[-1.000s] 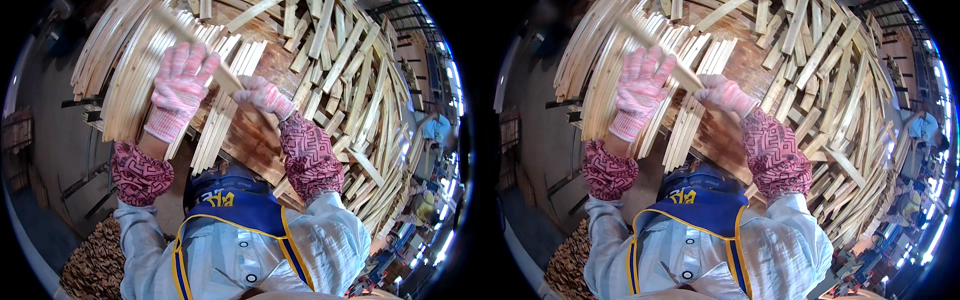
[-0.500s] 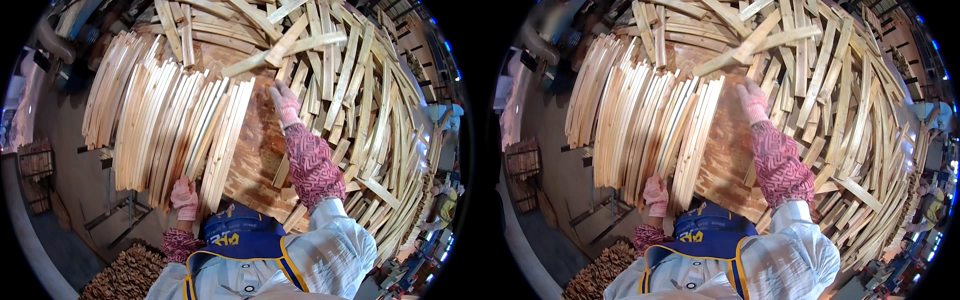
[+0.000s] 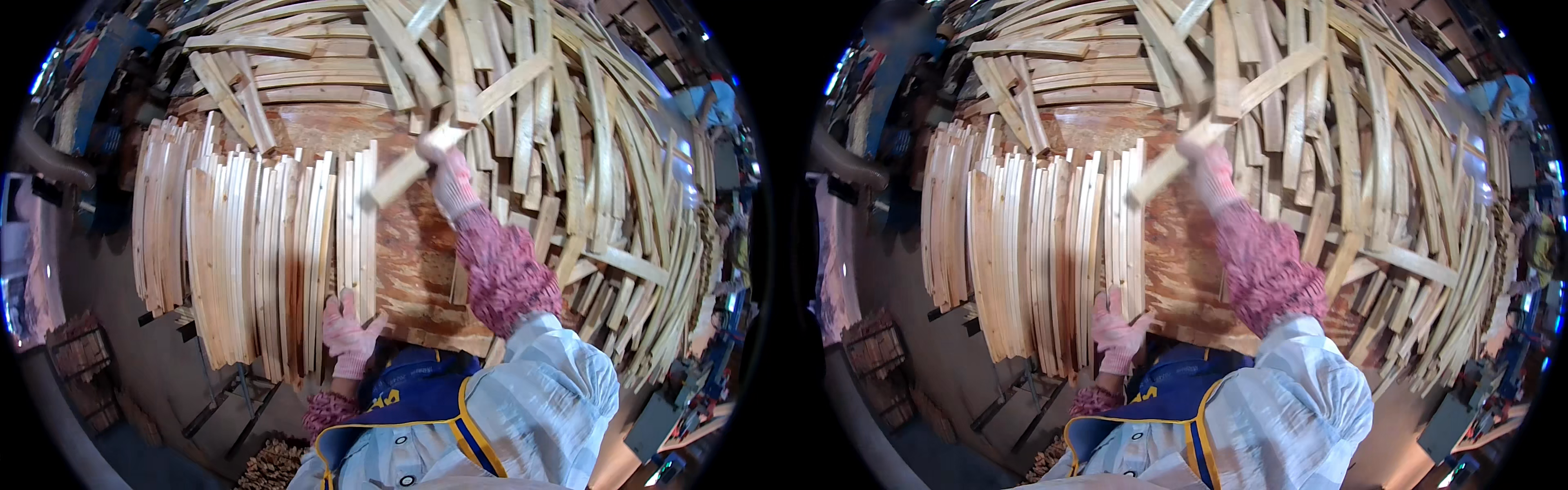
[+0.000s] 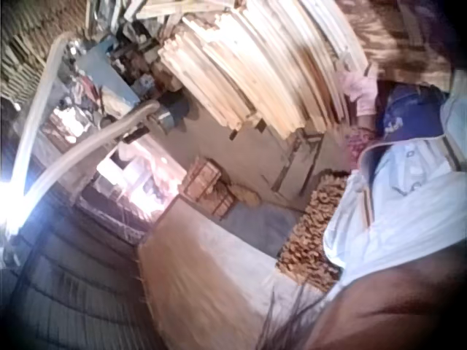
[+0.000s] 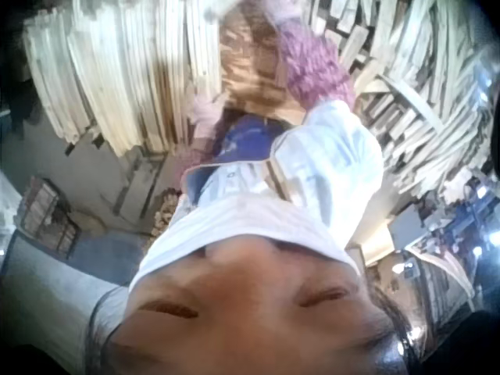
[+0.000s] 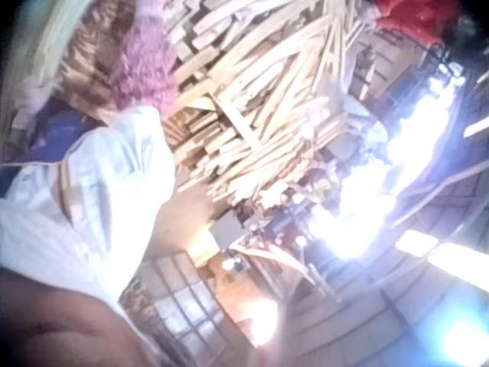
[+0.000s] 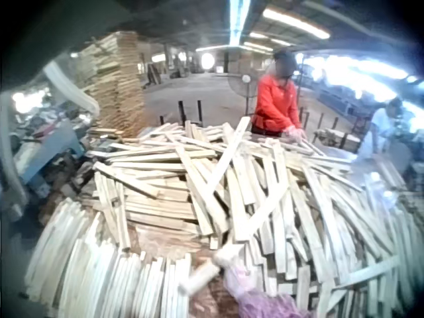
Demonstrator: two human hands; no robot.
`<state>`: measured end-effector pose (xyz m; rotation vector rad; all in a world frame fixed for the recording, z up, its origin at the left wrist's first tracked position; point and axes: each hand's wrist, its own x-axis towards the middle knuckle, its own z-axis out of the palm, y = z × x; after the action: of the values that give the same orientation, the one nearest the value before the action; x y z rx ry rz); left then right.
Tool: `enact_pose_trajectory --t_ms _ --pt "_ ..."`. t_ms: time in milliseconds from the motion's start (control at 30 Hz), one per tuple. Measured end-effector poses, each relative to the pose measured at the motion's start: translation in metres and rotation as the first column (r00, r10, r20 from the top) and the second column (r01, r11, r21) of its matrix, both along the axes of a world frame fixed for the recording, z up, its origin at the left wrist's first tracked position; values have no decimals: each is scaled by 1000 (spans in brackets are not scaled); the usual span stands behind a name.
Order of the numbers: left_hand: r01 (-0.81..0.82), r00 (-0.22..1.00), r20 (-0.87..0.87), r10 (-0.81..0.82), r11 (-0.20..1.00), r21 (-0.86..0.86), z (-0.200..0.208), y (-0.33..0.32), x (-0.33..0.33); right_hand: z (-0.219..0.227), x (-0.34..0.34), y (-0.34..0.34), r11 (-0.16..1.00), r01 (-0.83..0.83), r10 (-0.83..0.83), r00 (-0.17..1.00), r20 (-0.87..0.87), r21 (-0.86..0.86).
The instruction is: The person repeatedly picks up wooden strips from a large pile on a table, aligns them, and stacks them into neat bundles. The person then carries the bundles to a nearby table and places them down. This cycle of gathering, aligning, and stacking continues throughout the clip.
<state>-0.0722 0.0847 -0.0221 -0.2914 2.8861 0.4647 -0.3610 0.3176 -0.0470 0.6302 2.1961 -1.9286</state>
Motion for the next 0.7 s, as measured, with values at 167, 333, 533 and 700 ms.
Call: enact_pose_trajectory --t_ms 167,333,533,700 --pt "-38 991 127 50 995 -95 -33 17 -10 5 164 53 891 21 -11 1000 24 -453" --pt "1 976 217 14 998 -67 -16 42 -52 -25 253 40 971 49 -96 977 192 236" --pt "22 950 312 -14 1000 -22 -11 39 -56 10 274 -34 905 -187 79 956 283 382" --pt "19 976 215 -32 998 60 -22 31 -28 -15 312 -80 822 -312 238 948 211 477"
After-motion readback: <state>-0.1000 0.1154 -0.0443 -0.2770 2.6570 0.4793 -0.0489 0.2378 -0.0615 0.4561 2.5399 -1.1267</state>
